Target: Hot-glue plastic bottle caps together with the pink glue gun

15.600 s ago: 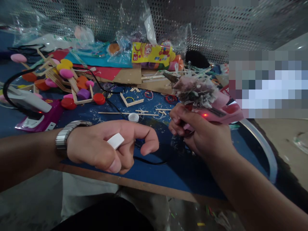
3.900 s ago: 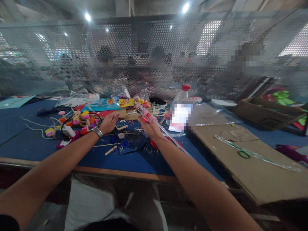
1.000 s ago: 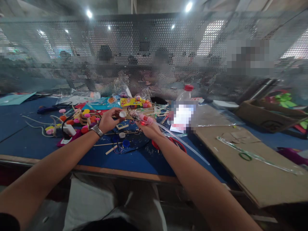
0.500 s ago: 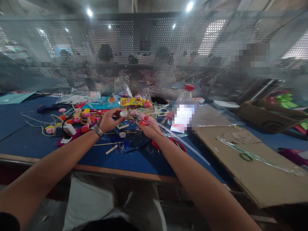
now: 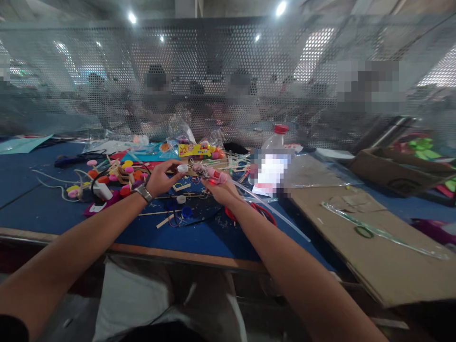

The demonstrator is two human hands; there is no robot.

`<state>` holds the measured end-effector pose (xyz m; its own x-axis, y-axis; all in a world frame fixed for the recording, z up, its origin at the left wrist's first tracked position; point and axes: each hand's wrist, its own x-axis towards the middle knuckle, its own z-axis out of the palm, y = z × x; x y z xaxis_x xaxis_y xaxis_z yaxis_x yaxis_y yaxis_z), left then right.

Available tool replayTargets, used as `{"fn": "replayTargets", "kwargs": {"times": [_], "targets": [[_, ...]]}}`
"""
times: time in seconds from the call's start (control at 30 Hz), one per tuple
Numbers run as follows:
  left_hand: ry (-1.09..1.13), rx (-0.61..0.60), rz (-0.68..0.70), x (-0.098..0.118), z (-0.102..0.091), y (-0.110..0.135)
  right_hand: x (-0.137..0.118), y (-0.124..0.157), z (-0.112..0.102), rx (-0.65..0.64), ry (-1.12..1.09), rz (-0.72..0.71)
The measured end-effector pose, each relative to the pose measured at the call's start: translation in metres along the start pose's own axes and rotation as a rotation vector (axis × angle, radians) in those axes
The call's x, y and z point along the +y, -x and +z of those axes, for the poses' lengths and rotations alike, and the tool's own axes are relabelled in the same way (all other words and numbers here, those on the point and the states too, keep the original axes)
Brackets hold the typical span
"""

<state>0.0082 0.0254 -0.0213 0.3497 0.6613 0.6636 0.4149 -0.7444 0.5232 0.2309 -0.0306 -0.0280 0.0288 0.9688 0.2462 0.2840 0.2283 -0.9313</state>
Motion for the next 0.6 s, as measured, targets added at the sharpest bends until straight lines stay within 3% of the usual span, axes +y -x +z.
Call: {"fn": "replayTargets", "kwargs": {"times": [0.1, 0.27, 0.6], "targets": [[-0.033, -0.06, -0.018, -0.0013, 0.0003, -0.0007, 0.0024, -0.0008, -0.0001, 0.017, 0.012, 0.019], [-0.192, -0.302, -0.13, -0.0064, 0.0006, 0.0004, 0.0069, -0.0038, 0.0003, 0.126, -0.019, 0.079], [-0.189, -0.496, -0.145, -0.0063, 0.001, 0.001, 0.0073, -0.0047, -0.0014, 0.205, -0.018, 0.074]]}}
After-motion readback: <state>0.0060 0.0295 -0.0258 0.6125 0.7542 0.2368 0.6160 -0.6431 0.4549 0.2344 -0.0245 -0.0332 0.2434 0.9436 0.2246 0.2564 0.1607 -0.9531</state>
